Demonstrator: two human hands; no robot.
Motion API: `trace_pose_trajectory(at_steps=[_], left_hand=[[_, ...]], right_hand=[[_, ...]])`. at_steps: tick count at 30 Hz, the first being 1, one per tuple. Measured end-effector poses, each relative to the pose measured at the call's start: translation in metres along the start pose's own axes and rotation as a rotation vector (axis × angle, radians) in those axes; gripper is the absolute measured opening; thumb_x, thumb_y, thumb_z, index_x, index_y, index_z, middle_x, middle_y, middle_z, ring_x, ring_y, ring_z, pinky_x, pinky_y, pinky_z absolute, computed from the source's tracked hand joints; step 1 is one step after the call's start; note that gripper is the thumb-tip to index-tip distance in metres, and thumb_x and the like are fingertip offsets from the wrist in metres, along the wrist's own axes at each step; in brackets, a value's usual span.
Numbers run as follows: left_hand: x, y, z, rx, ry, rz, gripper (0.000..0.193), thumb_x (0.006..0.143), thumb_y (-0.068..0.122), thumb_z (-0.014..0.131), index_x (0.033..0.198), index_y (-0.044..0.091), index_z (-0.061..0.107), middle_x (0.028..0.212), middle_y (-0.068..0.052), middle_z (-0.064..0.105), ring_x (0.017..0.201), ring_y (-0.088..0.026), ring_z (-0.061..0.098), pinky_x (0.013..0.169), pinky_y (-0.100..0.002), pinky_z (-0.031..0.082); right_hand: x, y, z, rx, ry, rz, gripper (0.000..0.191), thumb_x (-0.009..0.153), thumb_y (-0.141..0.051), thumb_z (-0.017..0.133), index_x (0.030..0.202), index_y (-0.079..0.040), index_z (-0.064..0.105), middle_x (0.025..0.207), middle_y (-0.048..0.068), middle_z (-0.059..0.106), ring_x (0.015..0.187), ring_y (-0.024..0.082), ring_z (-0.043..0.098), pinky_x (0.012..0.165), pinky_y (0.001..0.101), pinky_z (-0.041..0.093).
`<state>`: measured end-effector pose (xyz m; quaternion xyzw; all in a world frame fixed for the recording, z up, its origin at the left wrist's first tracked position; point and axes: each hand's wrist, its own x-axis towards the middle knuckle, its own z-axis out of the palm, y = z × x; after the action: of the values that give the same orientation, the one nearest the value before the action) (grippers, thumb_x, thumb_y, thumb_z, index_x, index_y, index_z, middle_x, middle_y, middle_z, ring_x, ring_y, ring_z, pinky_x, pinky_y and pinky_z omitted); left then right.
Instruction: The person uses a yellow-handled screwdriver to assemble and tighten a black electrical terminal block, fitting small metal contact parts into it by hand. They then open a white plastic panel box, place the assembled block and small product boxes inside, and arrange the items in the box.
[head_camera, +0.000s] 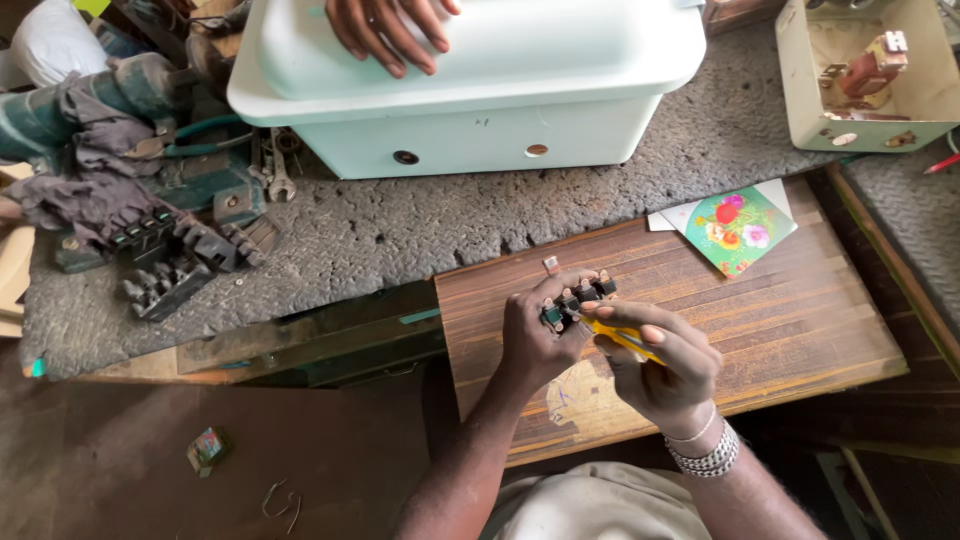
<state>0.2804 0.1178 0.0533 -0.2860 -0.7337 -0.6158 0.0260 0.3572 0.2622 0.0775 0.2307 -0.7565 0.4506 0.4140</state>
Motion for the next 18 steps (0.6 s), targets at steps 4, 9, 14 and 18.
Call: trace_pose_trajectory(at_steps=[4,9,14,18], left_hand=[[-0.001,-0.005,0.004,-0.014,0.006,-0.061,0.037,0.085,0.009,0.071,0.121,0.004,0.07,0.096,-0.01,0.08,0.085,-0.017,0.08,0.076,-0.031,0.064],[0.0,-0.01,0.005,0.001,0.027,0.029,0.04,0.083,0.011,0.076,0.122,0.003,0.07,0.099,-0.01,0.08,0.091,-0.016,0.08,0.081,-0.031,0.064],[0.0,-0.008,0.004,0.01,0.017,0.023,0.042,0.083,0.016,0.08,0.122,0.005,0.071,0.098,-0.01,0.08,0.09,-0.015,0.079,0.08,-0.03,0.063],[0.001,-0.004,0.002,-0.014,0.044,-0.017,0.04,0.083,0.016,0.08,0.121,0.005,0.071,0.101,-0.01,0.08,0.092,-0.016,0.08,0.082,-0.031,0.064]], right_hand=[[0.001,0.007,0.004,0.018,0.011,-0.037,0.057,0.097,0.0,0.069,0.143,-0.018,0.039,0.119,0.024,0.07,0.107,0.033,0.077,0.085,0.0378,0.069],[0.002,0.005,0.005,-0.114,-0.021,-0.163,0.061,0.093,0.003,0.075,0.142,-0.018,0.045,0.117,0.018,0.071,0.105,0.034,0.077,0.085,0.0405,0.067],[0.009,0.0,0.005,-0.134,-0.079,-0.206,0.064,0.088,0.004,0.079,0.14,-0.018,0.05,0.116,0.017,0.071,0.103,0.037,0.076,0.085,0.0424,0.066],[0.022,0.001,-0.001,-0.011,-0.175,-0.203,0.05,0.093,0.004,0.071,0.135,-0.013,0.05,0.126,0.02,0.067,0.11,0.041,0.073,0.091,0.0439,0.064]])
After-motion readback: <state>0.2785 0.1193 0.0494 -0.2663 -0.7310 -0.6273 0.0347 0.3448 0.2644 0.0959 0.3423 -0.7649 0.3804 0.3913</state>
